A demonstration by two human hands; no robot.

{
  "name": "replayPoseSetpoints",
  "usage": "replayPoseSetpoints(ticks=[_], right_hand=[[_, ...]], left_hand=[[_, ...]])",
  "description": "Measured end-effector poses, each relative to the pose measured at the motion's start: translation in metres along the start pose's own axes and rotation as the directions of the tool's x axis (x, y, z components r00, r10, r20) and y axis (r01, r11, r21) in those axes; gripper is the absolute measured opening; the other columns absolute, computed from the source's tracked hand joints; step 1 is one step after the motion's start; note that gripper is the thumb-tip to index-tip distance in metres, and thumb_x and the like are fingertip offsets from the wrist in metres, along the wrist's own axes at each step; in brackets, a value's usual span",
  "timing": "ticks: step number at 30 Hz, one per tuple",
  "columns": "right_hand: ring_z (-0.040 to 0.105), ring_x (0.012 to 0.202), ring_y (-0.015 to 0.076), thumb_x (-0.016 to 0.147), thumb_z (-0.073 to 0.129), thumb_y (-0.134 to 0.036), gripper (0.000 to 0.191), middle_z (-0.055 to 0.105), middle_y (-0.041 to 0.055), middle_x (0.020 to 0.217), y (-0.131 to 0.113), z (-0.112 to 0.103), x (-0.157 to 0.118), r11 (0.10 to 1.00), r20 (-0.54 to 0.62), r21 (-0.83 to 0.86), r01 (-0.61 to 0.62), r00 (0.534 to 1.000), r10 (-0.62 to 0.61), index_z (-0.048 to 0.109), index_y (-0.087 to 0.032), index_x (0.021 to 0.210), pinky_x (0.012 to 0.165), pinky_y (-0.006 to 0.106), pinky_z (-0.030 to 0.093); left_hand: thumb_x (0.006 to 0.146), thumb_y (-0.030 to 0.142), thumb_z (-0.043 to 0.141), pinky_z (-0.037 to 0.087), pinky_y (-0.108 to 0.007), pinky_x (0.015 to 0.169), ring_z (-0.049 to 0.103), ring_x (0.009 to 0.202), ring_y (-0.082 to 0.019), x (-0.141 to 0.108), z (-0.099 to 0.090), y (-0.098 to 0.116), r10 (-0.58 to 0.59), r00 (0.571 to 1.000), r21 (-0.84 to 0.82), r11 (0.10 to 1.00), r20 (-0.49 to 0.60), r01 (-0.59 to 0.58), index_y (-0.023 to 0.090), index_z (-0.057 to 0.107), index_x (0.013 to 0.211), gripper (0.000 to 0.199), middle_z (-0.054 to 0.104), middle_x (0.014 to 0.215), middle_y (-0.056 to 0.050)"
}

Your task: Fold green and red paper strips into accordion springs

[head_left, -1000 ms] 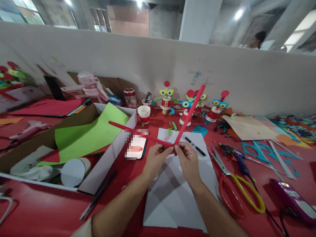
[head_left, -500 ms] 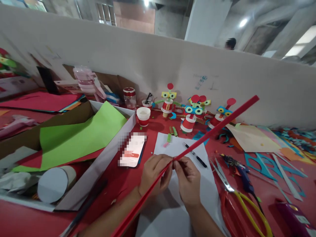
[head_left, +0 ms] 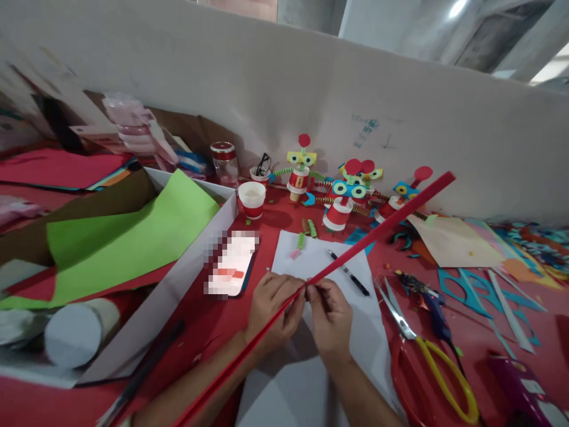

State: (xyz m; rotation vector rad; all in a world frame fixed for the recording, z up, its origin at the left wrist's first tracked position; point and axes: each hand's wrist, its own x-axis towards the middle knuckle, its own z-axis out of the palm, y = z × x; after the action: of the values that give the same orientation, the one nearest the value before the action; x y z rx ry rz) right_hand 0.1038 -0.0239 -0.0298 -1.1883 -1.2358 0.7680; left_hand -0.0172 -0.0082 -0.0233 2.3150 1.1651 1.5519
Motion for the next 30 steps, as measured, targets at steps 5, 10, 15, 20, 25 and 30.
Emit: replayPoseSetpoints(ticks=[5,10,15,20,25,30], right_hand=[[0.059,0.07,0.0133,0.086,0.06,-0.03,0.009,0.063,0.0,0.075,-0.001,0.002,0.002,1.0,0.016,0.013,0.014,1.0,-0.015,0.062,-0.021,0.085,0.066,0.025,0.048],[0.06,0.069,0.0137,0.086,0.06,-0.033,0.013,0.066,0.0008,0.077,-0.005,0.0,0.004,0.998,0.07,0.06,-0.014,0.998,0.01,0.065,-0.02,0.087,0.067,0.027,0.049],[0.061,0.07,0.0145,0.084,0.061,-0.033,0.014,0.067,0.0016,0.078,-0.003,-0.001,0.003,0.998,0.024,0.066,-0.011,1.0,0.009,0.064,-0.02,0.087,0.066,0.028,0.05],[0.061,0.068,0.0149,0.082,0.063,-0.032,0.015,0.067,0.0011,0.076,-0.009,0.001,0.002,0.991,0.035,0.121,-0.057,0.998,0.053,0.065,-0.019,0.09,0.067,0.029,0.049],[0.057,0.063,0.0137,0.081,0.061,-0.032,0.017,0.066,0.0001,0.07,-0.014,0.0,0.008,0.964,0.142,0.221,-0.149,0.983,0.12,0.069,-0.019,0.089,0.064,0.029,0.046],[0.056,0.058,0.0117,0.075,0.066,-0.029,0.011,0.064,-0.002,0.064,-0.016,-0.001,0.014,0.946,0.146,0.261,-0.195,0.976,0.161,0.069,-0.019,0.079,0.06,0.026,0.045]], left_hand=[[0.085,0.014,0.053,0.048,-0.029,0.073,0.062,0.078,-0.016,-0.001,-0.001,0.007,-0.23,0.973,-0.267,0.94,-0.029,0.214,0.018,0.062,0.086,0.01,0.068,0.082,-0.005],[0.084,0.021,0.055,0.049,-0.025,0.065,0.06,0.069,-0.014,0.006,0.001,0.019,-0.579,0.809,-0.491,0.679,0.097,0.545,0.018,0.066,0.082,0.012,0.066,0.076,-0.003],[0.079,0.022,0.059,0.048,-0.026,0.065,0.059,0.066,-0.013,0.012,0.007,0.025,-0.682,0.723,-0.592,0.538,0.113,0.6,0.017,0.068,0.077,0.011,0.066,0.072,-0.002],[0.073,0.028,0.065,0.046,-0.028,0.067,0.058,0.066,-0.015,0.008,0.005,0.019,-0.715,0.655,-0.7,0.336,0.247,0.63,0.015,0.07,0.07,0.014,0.066,0.067,-0.002],[0.066,0.03,0.073,0.043,-0.027,0.066,0.054,0.061,-0.013,0.01,-0.002,0.01,-0.753,0.565,-0.717,0.183,0.338,0.673,0.015,0.069,0.064,0.015,0.063,0.061,0.0],[0.067,0.031,0.074,0.042,-0.026,0.067,0.054,0.063,-0.012,0.009,-0.003,0.003,-0.701,0.582,-0.682,0.186,0.412,0.708,0.016,0.067,0.06,0.018,0.062,0.06,0.001]])
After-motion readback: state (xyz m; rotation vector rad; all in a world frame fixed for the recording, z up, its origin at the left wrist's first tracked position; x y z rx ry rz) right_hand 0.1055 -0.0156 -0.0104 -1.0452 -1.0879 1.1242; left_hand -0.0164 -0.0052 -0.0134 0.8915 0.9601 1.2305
